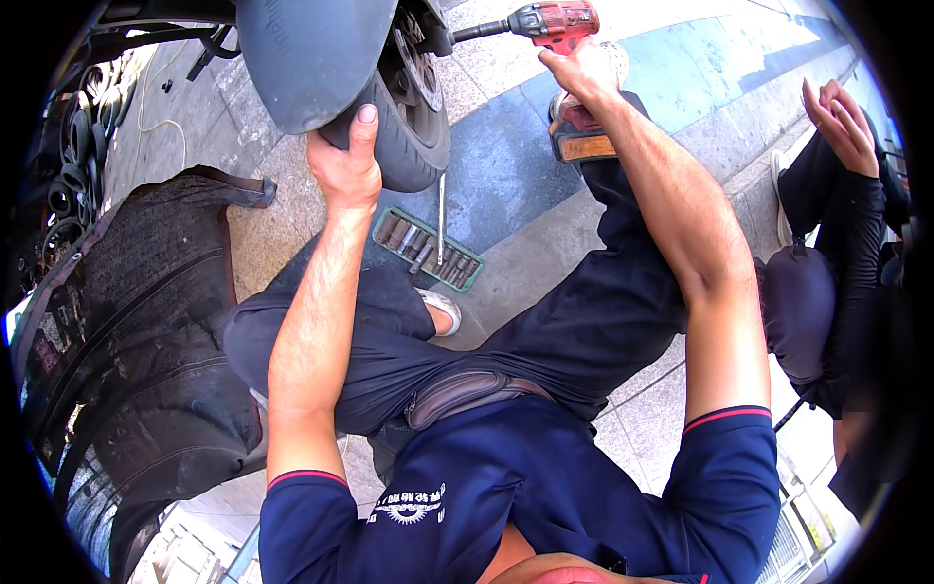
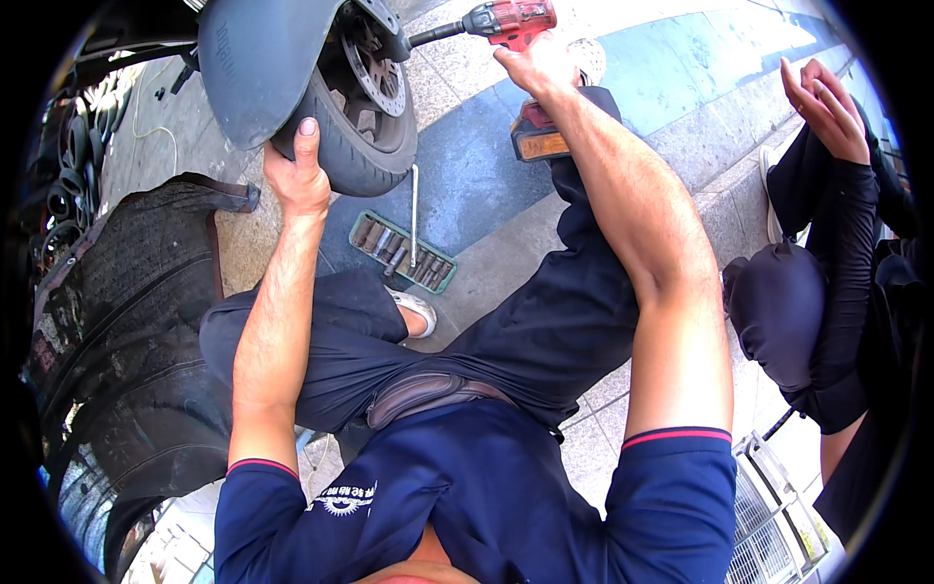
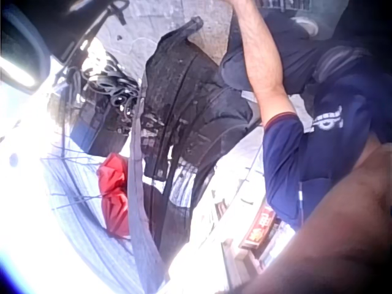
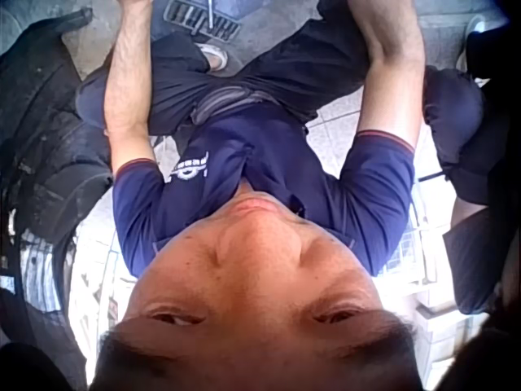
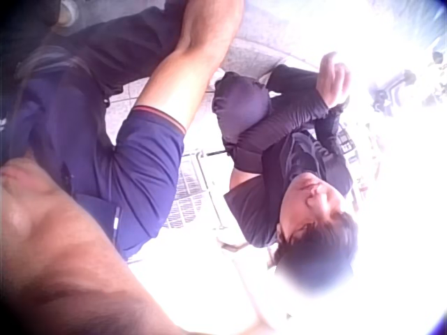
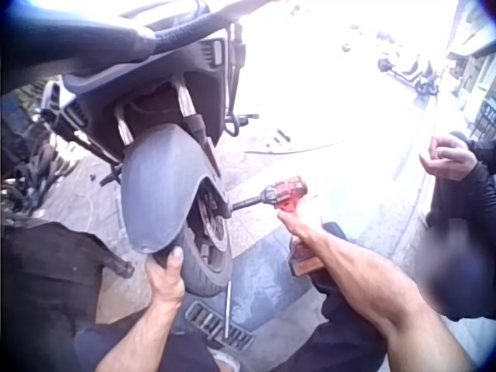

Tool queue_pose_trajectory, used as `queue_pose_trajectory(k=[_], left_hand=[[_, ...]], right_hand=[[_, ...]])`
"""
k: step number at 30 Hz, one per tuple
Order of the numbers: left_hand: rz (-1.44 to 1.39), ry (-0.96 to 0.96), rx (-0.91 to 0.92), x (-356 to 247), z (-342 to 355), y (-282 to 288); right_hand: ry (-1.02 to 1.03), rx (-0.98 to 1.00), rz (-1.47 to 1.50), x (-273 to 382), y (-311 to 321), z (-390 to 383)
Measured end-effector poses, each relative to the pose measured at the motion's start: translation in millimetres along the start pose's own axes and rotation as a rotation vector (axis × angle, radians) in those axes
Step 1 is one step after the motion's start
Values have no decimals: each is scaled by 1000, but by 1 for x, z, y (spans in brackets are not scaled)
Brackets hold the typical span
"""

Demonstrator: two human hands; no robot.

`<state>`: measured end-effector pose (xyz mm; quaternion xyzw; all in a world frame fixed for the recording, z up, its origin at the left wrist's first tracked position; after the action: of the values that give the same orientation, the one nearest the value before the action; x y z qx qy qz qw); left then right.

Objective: The person unscrews bolts from a motorcycle wheel using an impact driver and a wrench, removes a component, and then uses the impact driver to tighten the bolts back onto the wheel.

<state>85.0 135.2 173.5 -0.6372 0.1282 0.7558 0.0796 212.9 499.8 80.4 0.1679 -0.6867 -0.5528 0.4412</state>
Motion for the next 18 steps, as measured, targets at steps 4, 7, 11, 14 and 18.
queue_pose_trajectory(k=[4,7,11,14,18], left_hand=[[13,15,-6,3,0,1],[19,10,-8,3,1,1],[15,2,-4,0,0,0],[27,-10,-12,0,0,1],[25,6,-7,-1,0,1]], right_hand=[[16,-7,4,2,2,0],[15,-10,-4,-1,-1,1],[15,-7,3,-2,-2,2],[14,-22,4,-1,-1,1],[15,-13,11,1,0,0]])
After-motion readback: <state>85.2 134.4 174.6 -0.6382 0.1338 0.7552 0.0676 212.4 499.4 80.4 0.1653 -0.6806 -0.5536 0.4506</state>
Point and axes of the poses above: each hand's wrist, its own z-axis towards the middle knuckle, its own y-axis out of the back of the hand, x = y × z, the point moved 10 cm from there along z, towards the middle knuckle, and after that the axes turned 13 degrees about y, right-handed, at the moved point
